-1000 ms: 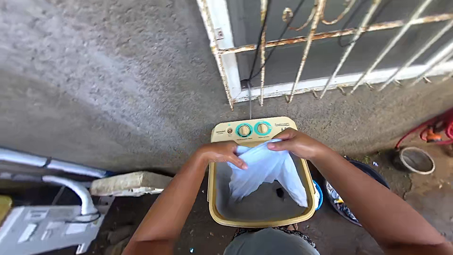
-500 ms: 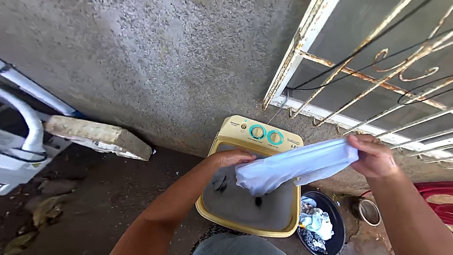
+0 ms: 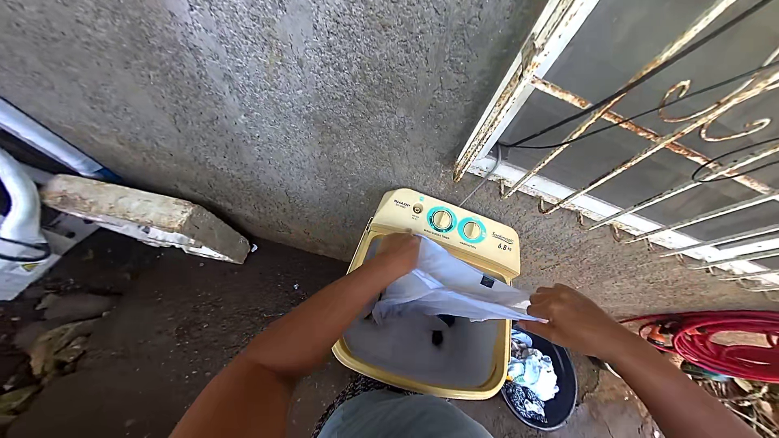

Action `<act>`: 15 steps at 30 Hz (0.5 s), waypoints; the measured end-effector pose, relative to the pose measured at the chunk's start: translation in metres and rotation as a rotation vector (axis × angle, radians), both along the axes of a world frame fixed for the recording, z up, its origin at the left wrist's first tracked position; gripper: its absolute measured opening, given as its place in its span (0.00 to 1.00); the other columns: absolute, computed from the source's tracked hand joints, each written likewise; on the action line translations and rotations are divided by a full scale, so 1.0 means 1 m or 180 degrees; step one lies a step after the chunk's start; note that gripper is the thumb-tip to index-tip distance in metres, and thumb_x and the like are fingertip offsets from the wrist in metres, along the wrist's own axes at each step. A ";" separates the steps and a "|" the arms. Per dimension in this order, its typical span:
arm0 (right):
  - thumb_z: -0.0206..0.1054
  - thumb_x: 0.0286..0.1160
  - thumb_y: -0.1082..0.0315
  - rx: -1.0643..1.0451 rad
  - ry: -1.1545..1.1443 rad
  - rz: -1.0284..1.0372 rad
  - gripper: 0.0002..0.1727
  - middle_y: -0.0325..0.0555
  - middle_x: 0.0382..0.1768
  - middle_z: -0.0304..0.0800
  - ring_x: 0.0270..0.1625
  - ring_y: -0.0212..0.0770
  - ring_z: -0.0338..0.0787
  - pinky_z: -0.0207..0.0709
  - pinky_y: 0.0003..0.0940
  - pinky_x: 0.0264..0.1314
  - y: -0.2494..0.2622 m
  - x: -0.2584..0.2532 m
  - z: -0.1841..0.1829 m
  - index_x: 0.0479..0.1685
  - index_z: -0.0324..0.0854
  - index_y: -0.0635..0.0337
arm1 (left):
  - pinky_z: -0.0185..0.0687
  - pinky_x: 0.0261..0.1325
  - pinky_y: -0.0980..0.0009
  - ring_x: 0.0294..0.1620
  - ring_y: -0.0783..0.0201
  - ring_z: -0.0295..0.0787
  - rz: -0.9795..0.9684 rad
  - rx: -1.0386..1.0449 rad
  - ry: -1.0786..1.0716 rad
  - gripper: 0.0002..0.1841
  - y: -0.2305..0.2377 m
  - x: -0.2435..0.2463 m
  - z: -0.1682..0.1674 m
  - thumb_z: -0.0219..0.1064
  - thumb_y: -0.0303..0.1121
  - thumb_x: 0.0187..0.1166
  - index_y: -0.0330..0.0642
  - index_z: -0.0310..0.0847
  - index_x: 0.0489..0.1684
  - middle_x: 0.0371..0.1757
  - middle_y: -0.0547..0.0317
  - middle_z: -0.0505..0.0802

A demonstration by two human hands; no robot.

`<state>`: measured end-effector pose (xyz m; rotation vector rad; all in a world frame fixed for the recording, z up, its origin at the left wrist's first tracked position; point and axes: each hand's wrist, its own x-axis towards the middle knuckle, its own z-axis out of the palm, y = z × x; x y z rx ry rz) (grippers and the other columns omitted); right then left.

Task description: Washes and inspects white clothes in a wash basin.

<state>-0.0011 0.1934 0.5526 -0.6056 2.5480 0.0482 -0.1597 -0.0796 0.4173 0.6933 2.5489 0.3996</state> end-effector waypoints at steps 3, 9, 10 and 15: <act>0.63 0.85 0.54 0.0120 0.0137 -0.0149 0.25 0.60 0.34 0.89 0.48 0.61 0.91 0.78 0.58 0.51 0.002 0.005 -0.020 0.30 0.85 0.70 | 0.81 0.65 0.41 0.65 0.40 0.86 -0.0022 0.0256 0.0099 0.22 -0.009 -0.002 0.006 0.67 0.27 0.76 0.36 0.81 0.70 0.68 0.41 0.87; 0.67 0.82 0.56 0.0056 0.0505 -0.0550 0.20 0.61 0.38 0.91 0.51 0.62 0.91 0.80 0.60 0.54 0.016 0.011 -0.010 0.36 0.89 0.69 | 0.82 0.63 0.43 0.61 0.41 0.87 -0.0135 0.0895 0.0410 0.20 -0.018 -0.001 0.040 0.63 0.24 0.78 0.33 0.82 0.69 0.61 0.39 0.87; 0.68 0.81 0.55 0.0018 0.0587 -0.0574 0.20 0.60 0.38 0.91 0.51 0.62 0.92 0.80 0.61 0.54 0.020 0.013 -0.007 0.36 0.89 0.68 | 0.82 0.62 0.44 0.59 0.42 0.88 -0.0158 0.1044 0.0501 0.19 -0.018 0.001 0.047 0.62 0.24 0.79 0.32 0.82 0.67 0.58 0.39 0.88; 0.66 0.79 0.52 -0.1025 0.0868 -0.1102 0.23 0.51 0.32 0.88 0.43 0.47 0.88 0.80 0.50 0.48 0.040 0.021 0.019 0.28 0.89 0.65 | 0.83 0.60 0.46 0.56 0.45 0.88 -0.0344 0.1564 0.0834 0.17 -0.020 0.007 0.085 0.61 0.23 0.78 0.33 0.86 0.63 0.54 0.41 0.89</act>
